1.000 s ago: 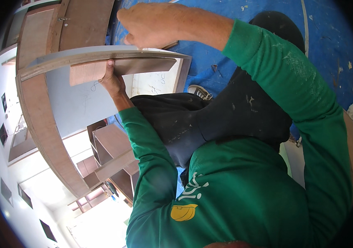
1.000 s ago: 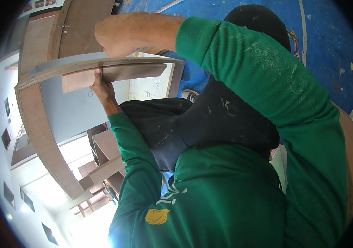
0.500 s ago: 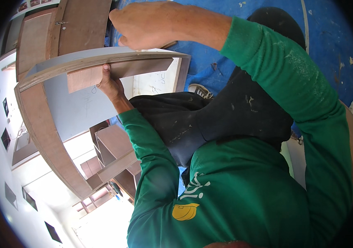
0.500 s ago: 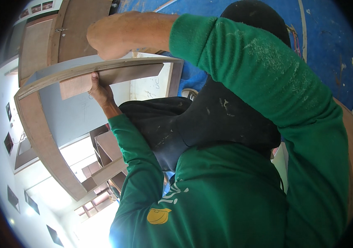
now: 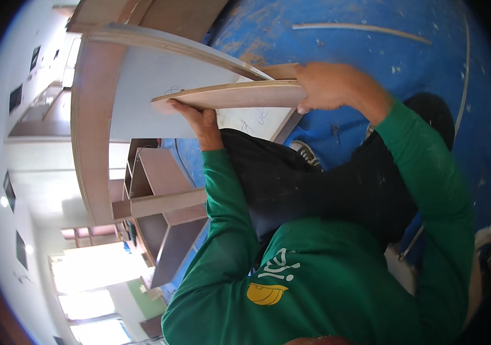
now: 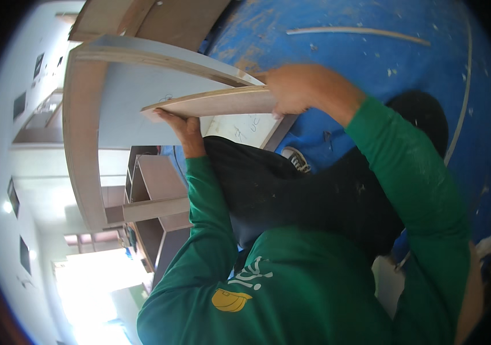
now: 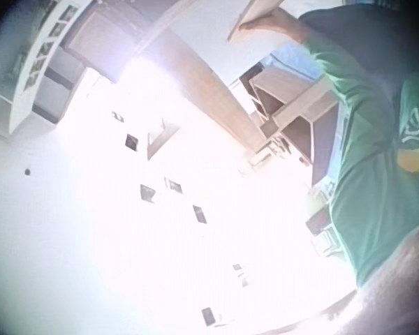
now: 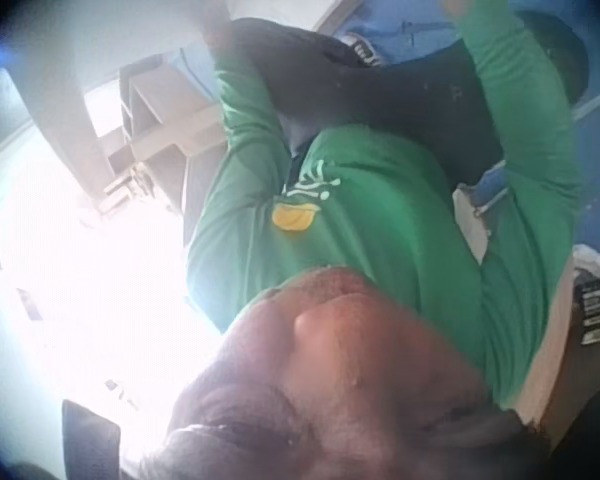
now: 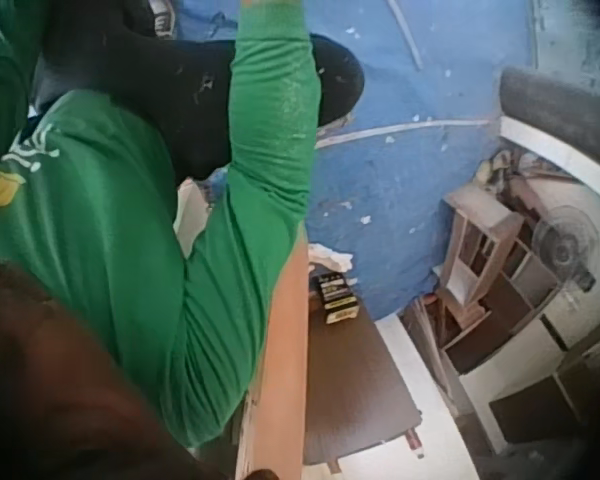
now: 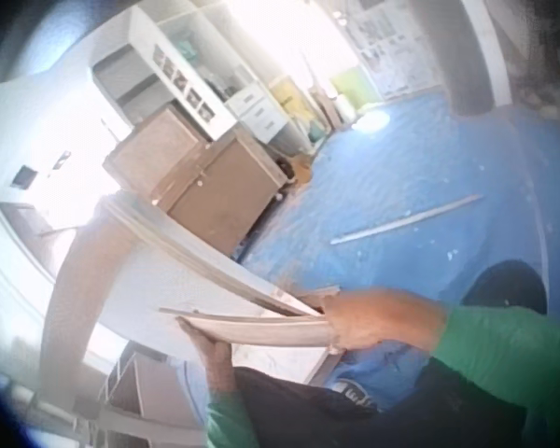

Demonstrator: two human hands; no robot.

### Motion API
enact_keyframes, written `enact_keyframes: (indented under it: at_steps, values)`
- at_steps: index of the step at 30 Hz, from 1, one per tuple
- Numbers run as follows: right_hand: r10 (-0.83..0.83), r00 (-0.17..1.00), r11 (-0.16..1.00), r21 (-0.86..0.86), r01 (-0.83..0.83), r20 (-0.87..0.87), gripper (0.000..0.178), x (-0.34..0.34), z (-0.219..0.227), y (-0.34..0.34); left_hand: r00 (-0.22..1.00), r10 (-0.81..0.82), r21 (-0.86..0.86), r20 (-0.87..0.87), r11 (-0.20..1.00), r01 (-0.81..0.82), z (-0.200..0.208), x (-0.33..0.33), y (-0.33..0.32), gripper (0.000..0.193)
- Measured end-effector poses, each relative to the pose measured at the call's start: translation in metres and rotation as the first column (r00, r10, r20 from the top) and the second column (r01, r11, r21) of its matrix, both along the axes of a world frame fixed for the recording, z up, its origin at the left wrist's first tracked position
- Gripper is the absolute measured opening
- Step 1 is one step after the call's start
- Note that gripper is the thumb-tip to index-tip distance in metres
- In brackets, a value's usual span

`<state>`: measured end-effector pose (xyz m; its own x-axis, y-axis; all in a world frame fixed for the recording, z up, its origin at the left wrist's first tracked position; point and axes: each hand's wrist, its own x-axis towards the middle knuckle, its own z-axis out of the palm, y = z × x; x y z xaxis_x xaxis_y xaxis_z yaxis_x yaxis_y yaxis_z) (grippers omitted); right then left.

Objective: The person assembles a wooden cabinet by attaching a side panel, sanding edges with a sanding block, and fitting a drawer front. They handle wooden panels, a sanding block, and a cordless drill in a workshop with blue floor protection.

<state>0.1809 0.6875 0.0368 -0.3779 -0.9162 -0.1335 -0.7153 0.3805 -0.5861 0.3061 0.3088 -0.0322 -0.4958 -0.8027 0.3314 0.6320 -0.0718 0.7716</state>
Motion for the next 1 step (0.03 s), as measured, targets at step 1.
enact_keyframes:
  at_steps: [1]
  values:
    - [0.02, 0.999, 1.0, 0.012, -0.02, -0.032, 0.074, -0.0035, 0.0095, -0.0085, 0.998, 0.038, -0.014, -0.04, 0.999, -0.038, -0.0005, -0.0039, 0.0099, 0.079]
